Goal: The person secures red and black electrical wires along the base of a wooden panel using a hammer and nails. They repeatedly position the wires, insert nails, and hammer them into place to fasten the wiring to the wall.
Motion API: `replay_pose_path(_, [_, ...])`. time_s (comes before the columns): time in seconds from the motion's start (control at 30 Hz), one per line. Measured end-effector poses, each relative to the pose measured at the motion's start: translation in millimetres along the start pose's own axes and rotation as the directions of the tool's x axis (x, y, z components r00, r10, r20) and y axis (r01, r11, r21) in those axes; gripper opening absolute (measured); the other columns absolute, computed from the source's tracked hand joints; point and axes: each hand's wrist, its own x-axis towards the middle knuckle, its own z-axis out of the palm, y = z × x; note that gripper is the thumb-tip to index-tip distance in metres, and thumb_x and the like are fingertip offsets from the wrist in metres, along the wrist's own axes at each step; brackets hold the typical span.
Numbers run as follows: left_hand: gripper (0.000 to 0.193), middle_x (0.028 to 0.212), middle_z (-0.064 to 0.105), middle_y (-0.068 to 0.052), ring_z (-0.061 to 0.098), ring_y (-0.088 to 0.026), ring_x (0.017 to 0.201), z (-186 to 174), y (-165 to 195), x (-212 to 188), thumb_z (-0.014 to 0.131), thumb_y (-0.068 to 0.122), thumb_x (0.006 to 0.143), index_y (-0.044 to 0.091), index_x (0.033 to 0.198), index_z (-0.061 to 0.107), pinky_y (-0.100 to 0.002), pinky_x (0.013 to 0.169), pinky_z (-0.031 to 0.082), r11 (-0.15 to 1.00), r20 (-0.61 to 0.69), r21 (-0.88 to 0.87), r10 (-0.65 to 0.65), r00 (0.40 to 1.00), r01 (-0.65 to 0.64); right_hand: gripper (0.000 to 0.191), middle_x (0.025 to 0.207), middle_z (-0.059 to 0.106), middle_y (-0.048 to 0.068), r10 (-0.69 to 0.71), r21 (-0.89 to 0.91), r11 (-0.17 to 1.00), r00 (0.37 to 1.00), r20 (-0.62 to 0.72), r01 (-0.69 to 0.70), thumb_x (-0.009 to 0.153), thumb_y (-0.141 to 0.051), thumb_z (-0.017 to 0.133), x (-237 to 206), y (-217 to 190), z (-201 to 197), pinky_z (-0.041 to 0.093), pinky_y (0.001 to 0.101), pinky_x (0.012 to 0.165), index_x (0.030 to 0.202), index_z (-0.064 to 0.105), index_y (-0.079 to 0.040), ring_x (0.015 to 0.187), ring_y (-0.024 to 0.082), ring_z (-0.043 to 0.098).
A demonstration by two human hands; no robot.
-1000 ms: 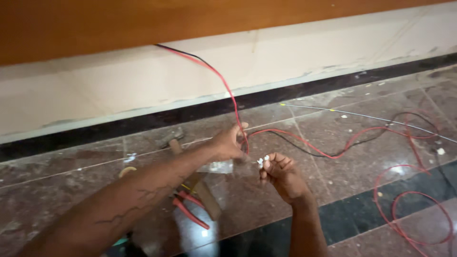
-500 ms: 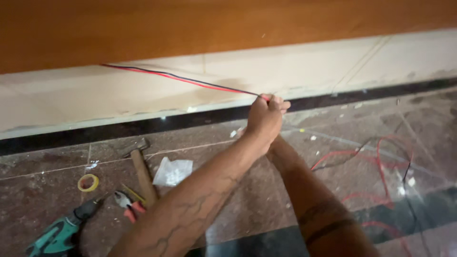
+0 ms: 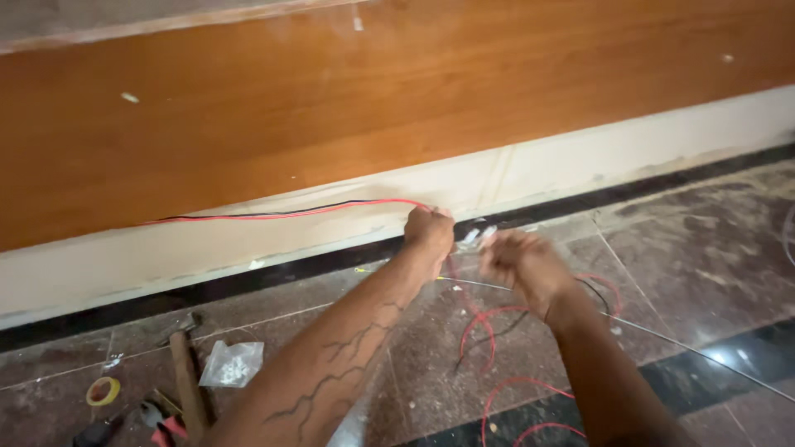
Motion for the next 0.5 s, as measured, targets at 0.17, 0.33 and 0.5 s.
replay_pose_path(0.17, [0.032, 0.103, 0.072, -0.002, 0.071, -0.015, 0.086, 37, -2, 5, 0.040, 0.032, 0.100, 0.013, 0.110, 0.064, -0.049, 0.060, 0.053, 0.918, 0.420, -0.296, -0.123, 0.899, 0.264, 0.019, 0.096, 0.074, 0.013, 0.319, -0.487, 0.854, 0.924, 0.213, -0.183, 0.083, 0.005, 0.069, -53, 39, 52, 0.065, 0.0331, 0.075, 0.101, 0.071, 0.004, 0.082, 0.021, 0.075])
replay_pose_path(0.33, [0.025, 0.106, 0.070, -0.012, 0.067, -0.023, 0.083, 44, 16, -23, 0.052, 0.022, 0.102, 0.003, 0.116, 0.062, -0.043, 0.064, 0.064, 0.977, 0.195, -0.145, -0.126, 0.973, 0.156, 0.019, 0.093, 0.074, 0.013, 0.281, -0.183, 0.944, 0.960, 0.004, -0.275, 0.088, -0.003, 0.062, -9, 100, 58, 0.060, 0.0377, 0.068, 0.105, 0.072, 0.000, 0.077, 0.022, 0.069])
replay_pose_path(0.5, [0.022, 0.105, 0.071, -0.014, 0.070, -0.021, 0.084, 58, 44, -60, 0.046, 0.019, 0.104, 0.003, 0.115, 0.055, -0.040, 0.063, 0.062, 0.947, 0.114, -0.315, -0.025, 0.993, 0.060, 0.027, 0.096, 0.076, 0.017, 0.044, -0.048, 0.997, 0.982, -0.186, -0.054, 0.100, -0.016, 0.054, 58, 111, -52, 0.056, 0.0394, 0.068, 0.105, 0.073, 0.003, 0.080, 0.025, 0.070])
